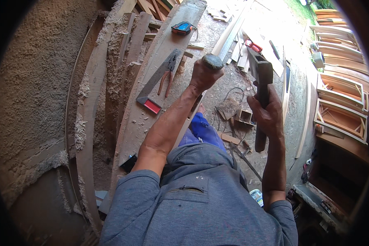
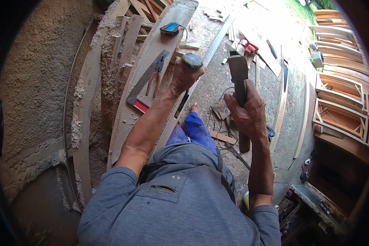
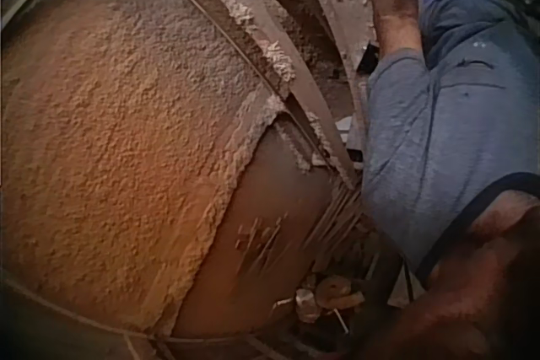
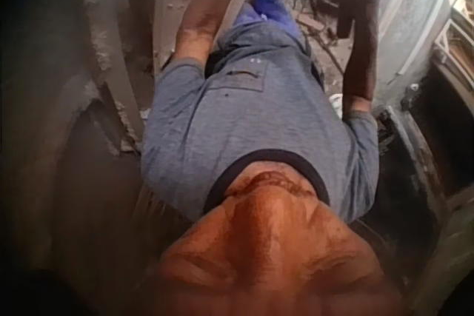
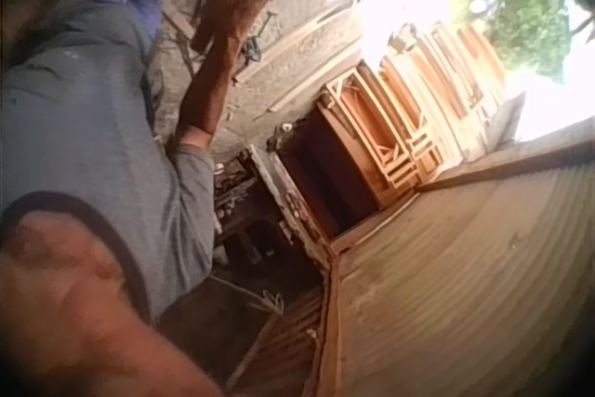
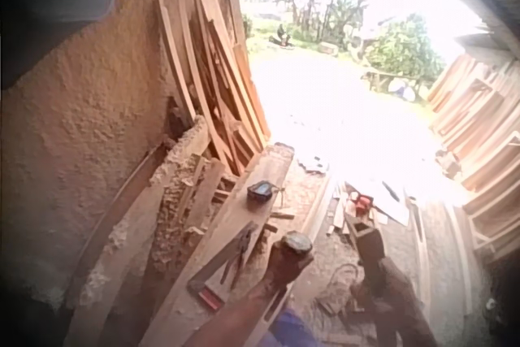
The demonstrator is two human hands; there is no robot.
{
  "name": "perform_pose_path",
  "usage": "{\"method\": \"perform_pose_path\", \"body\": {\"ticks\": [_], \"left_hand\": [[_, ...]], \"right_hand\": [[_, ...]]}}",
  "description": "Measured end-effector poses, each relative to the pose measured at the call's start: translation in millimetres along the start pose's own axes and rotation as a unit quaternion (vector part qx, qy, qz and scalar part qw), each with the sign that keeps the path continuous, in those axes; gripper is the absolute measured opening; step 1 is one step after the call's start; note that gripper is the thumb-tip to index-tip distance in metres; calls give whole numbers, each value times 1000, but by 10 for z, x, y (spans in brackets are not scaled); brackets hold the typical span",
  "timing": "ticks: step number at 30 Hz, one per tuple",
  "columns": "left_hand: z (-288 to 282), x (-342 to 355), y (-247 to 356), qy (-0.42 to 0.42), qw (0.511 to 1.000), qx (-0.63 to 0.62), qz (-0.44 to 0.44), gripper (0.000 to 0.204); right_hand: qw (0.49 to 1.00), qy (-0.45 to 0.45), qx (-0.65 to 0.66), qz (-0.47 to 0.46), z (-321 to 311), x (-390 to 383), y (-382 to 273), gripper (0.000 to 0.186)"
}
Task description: The person uses a small axe to chip and shape a curved wooden plank on a workbench. They repeatedly strike the wood, pause to inspect the surface, and later use a square and pencil to mark measurements on the plank.
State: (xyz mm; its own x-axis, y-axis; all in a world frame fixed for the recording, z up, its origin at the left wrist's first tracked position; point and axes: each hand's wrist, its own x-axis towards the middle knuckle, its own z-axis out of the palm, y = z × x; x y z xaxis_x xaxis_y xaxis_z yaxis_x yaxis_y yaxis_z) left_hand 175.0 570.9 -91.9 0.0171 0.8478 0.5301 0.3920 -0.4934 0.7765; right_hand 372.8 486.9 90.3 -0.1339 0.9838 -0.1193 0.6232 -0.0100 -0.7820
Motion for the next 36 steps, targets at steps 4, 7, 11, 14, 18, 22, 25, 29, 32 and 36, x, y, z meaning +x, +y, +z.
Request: {"method": "perform_pose_path", "body": {"ticks": [4, 7, 11, 14, 18, 22, 25, 29, 32, 36], "left_hand": [[15, -24, 14, -6, 1000, -4, 11, 17], [-22, -8, 67, -3, 995, -74, -72, 14], [114, -118, -27, -16, 991, -90, -97, 15], [-191, -619, 635, 42, 986, -99, -128, 15], [-202, -454, 422, 51, 996, 23, -70, 15], [-32, -27, -200, 27, 998, -17, -58, 20], [-60, -75, 253, 39, 997, 4, -64, 19], [1, 128, -97, -5, 956, -188, -225, 18], [366, 365, -337, -62, 886, -240, -393, 15], [22, 44, -44, -25, 983, -119, -135, 17]], "right_hand": [[993, 75, 26, -86, -170, 285, -452, 32], [987, 102, -33, -122, -39, 455, -583, 31], [921, -150, -344, -100, 337, 523, 104, 35], [970, -157, -183, -17, 157, 248, 94, 34], [991, -80, -103, 30, 245, -31, 314, 38], [994, -82, -61, 35, 341, -62, 245, 42], [996, -57, -9, 61, 305, -237, 370, 42], [978, -68, 93, 174, 403, -404, 335, 40], [994, -50, 63, 68, 367, -470, 551, 35], [994, -17, 79, 70, 297, -696, 635, 32]]}}
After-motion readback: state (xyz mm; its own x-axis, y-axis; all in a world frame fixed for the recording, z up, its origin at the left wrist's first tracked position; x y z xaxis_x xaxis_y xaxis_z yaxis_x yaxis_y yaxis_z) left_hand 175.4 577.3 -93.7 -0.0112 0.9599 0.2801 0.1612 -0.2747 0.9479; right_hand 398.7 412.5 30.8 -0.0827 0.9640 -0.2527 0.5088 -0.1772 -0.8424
